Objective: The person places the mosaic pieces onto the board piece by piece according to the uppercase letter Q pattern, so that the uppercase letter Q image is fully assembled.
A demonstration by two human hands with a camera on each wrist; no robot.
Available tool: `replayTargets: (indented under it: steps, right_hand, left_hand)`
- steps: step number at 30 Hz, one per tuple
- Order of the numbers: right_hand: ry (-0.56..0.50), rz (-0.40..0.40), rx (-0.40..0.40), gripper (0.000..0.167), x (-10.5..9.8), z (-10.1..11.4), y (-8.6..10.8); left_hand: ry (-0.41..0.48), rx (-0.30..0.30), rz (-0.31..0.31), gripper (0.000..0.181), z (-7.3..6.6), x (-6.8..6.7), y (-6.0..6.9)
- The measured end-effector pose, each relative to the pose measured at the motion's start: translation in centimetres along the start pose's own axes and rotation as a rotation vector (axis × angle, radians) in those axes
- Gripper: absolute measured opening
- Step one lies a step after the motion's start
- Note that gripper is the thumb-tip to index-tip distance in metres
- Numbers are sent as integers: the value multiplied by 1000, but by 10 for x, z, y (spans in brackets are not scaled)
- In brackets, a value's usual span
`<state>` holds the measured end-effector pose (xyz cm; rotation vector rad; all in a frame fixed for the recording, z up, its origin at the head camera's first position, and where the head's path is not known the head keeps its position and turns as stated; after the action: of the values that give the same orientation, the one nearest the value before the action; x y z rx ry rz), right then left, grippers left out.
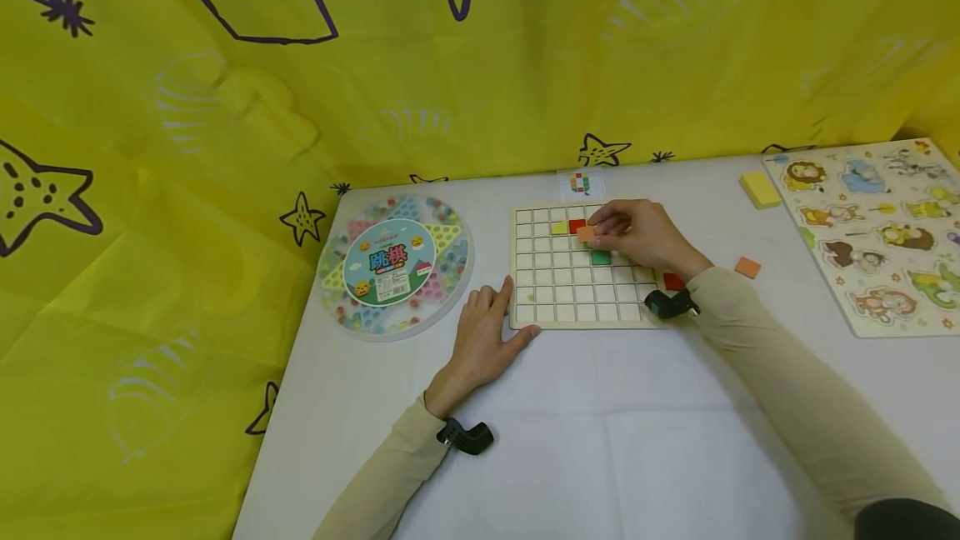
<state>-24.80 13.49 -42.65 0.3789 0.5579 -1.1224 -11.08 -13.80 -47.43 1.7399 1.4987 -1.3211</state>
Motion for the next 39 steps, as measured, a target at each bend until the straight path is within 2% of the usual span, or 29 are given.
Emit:
replayTargets:
  steps: [8,12,17,28,39]
  right_hand:
    - [-18,4,-72,31,16,3,-11]
    - [-19,6,-84,30,22,3,-16]
    - [-5,0,-85,28,27,5,-19]
    - [53,1,-65,29,30,6,-24]
    - [74,15,-82,23,32,8,-25]
  left_hand:
    - [-8,2,12,85,0,0,0]
    - [-7,8,6,85,-1,0,0]
    - [-8,23,-5,85,-1,0,0]
    - [-11,10,10,85,-1,0,0]
    - [-4,-7,17,86,1,0,1]
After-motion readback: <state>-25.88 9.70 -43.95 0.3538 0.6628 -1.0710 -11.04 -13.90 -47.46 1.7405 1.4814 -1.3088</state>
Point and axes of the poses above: each hand's wrist, its own y-axis away from the middle knuckle, its own x-axis out of the palm, z = x × y, the point moved 2 cm from there along -y, towards the middle knuckle, and after that the axes turned 3 degrees about -y, right-handed, at the moved point
